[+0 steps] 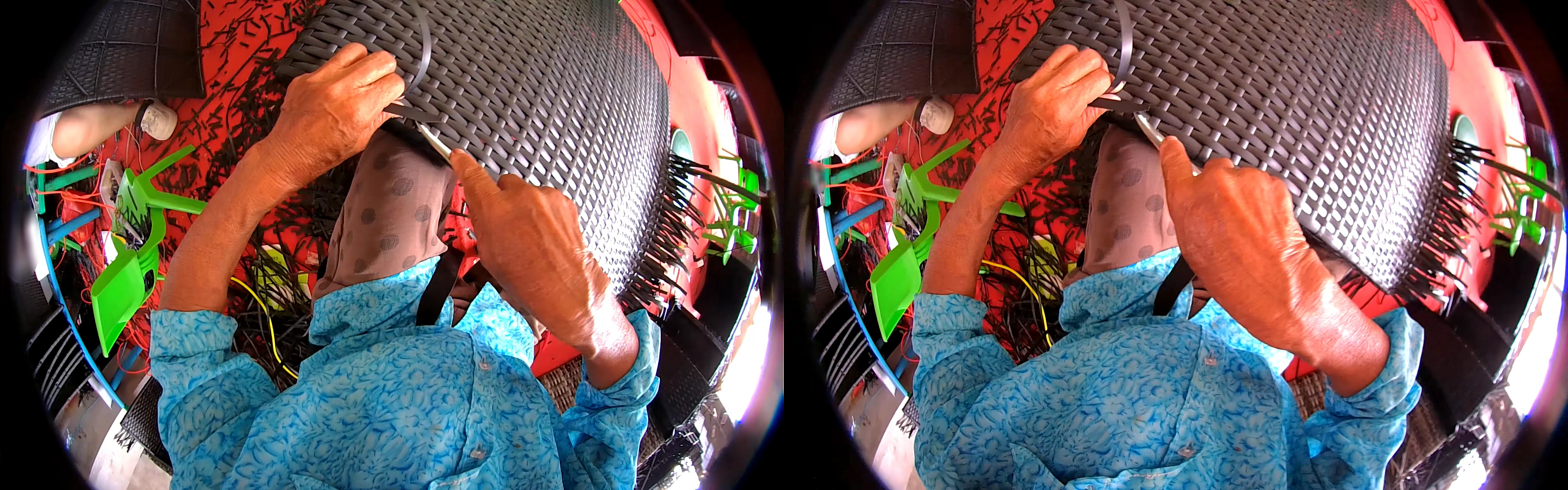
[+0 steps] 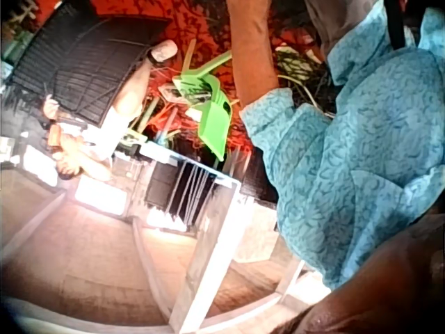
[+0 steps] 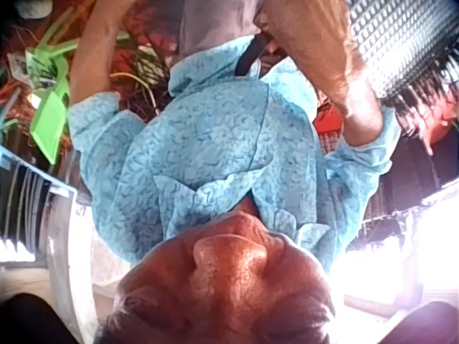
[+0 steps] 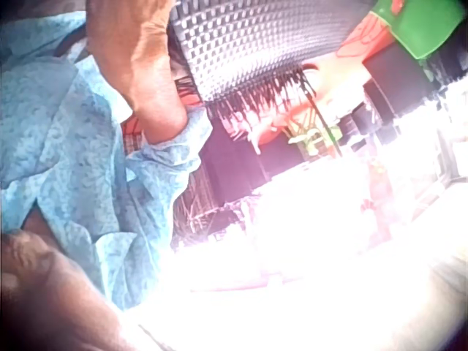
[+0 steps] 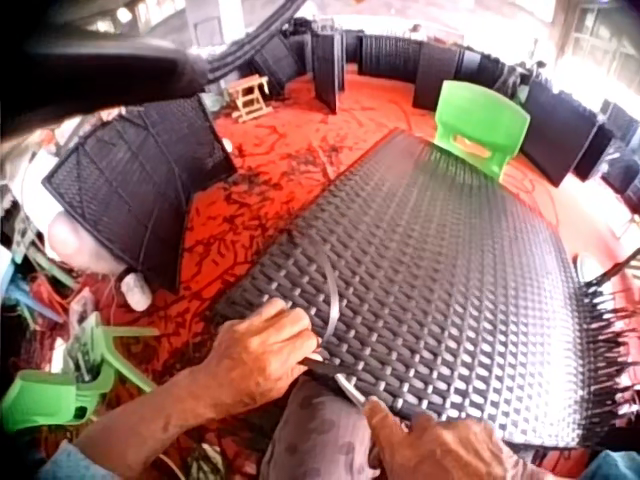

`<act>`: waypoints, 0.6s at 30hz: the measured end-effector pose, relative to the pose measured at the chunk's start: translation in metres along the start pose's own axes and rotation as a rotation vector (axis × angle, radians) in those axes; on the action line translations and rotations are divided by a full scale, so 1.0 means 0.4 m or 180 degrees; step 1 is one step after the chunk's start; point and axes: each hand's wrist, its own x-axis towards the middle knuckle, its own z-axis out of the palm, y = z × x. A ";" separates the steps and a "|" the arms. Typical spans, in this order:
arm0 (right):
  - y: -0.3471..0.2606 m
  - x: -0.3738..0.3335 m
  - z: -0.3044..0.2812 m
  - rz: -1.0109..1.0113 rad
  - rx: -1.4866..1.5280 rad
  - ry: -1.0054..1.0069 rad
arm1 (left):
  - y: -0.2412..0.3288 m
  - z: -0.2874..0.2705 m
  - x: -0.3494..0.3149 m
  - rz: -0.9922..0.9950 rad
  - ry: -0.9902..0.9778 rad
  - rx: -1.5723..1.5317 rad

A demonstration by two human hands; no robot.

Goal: The person weaves black synthetic strips into the edges of a woven panel using a thin metal tool to guide the strips through the existing weave.

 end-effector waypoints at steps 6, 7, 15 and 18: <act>-0.023 -0.001 -0.022 0.0065 -0.0139 -0.0240 | -0.006 -0.003 0.000 -0.0093 -0.0130 -0.0126; -0.028 -0.001 -0.022 0.0045 -0.0240 -0.0192 | -0.007 -0.003 0.003 -0.0092 -0.0124 -0.0128; -0.054 0.000 0.001 -0.0153 -0.1182 0.0234 | -0.015 -0.003 0.007 0.0046 0.0041 -0.0330; -0.059 0.014 -0.002 -0.0317 -0.1111 0.0325 | -0.017 -0.002 0.012 0.0030 -0.0019 -0.0379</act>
